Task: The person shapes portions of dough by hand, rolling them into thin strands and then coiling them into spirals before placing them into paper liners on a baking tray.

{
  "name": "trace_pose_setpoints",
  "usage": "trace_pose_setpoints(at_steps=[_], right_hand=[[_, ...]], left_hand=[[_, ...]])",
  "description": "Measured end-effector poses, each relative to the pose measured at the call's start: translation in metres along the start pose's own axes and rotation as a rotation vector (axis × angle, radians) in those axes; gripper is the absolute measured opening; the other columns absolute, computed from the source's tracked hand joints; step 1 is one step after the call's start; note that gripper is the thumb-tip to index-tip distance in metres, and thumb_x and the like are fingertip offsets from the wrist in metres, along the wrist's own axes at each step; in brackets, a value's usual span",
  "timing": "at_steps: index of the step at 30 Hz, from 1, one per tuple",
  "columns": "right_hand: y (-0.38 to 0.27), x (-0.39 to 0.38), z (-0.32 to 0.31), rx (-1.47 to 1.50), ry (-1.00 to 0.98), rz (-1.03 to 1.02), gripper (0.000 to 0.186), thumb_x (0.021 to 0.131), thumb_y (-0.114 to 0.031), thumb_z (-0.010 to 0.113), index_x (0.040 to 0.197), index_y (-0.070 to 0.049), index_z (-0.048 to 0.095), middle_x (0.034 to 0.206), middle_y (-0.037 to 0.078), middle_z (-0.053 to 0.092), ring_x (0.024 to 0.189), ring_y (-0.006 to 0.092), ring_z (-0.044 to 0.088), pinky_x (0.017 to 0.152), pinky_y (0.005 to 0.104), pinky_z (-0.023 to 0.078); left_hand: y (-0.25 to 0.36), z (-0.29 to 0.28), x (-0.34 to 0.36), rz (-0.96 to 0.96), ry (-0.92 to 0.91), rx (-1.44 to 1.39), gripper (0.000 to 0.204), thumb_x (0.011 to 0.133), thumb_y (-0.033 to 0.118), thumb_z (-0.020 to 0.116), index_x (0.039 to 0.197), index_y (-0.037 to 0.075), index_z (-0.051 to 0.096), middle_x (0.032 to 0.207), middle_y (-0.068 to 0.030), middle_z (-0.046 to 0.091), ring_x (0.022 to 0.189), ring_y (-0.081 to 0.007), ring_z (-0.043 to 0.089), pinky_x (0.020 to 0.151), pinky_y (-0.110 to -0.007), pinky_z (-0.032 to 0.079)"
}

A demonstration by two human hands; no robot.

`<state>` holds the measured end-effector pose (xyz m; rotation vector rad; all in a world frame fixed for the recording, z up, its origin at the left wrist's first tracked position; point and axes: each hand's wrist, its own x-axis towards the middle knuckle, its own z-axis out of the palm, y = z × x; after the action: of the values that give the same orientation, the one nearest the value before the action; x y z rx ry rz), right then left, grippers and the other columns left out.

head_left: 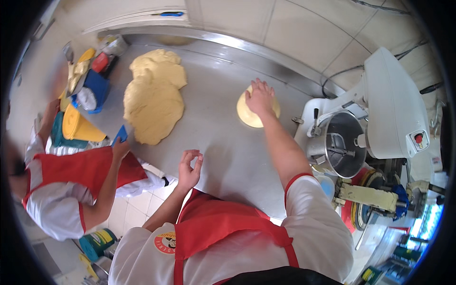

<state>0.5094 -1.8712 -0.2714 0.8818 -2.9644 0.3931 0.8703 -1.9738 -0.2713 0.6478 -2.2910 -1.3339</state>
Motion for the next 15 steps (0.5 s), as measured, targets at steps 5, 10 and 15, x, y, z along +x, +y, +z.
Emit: trace_pose_setpoints(at_steps=[5, 10, 15], right_hand=[[-0.007, 0.011, -0.009, -0.256, -0.277, -0.144, 0.049, 0.104, -0.035, 0.04, 0.149, -0.017, 0.047, 0.162, 0.0, 0.035, 0.149, 0.0268, 0.032, 0.12, 0.0633, 0.019], [0.004, -0.014, -0.01, -0.161, -0.102, -0.02, 0.034, 0.097, -0.031, 0.053, 0.126, -0.018, 0.066, 0.133, 0.005, 0.064, 0.126, 0.0262, 0.056, 0.117, 0.0603, 0.023], [-0.001, -0.093, 0.013, -0.013, 0.317, -0.049, 0.033, 0.094, -0.034, 0.061, 0.119, -0.014, 0.068, 0.12, 0.009, 0.064, 0.119, 0.0292, 0.057, 0.114, 0.0554, 0.027]], left_hand=[[-0.028, -0.061, -0.082, -0.103, 0.004, 0.261, 0.02, 0.097, 0.019, 0.065, 0.105, 0.0, 0.066, 0.111, -0.0172, 0.064, 0.102, -0.0324, 0.064, 0.087, -0.038, 0.054], [-0.093, -0.114, -0.194, -0.413, 0.253, 0.315, 0.025, 0.094, 0.023, 0.066, 0.1, -0.001, 0.069, 0.105, -0.0195, 0.064, 0.094, -0.0349, 0.065, 0.079, -0.041, 0.055], [-0.167, -0.156, -0.333, -0.981, 0.294, 0.412, 0.042, 0.09, 0.037, 0.063, 0.099, -0.003, 0.072, 0.103, -0.0258, 0.072, 0.101, -0.0396, 0.069, 0.09, -0.045, 0.053]])
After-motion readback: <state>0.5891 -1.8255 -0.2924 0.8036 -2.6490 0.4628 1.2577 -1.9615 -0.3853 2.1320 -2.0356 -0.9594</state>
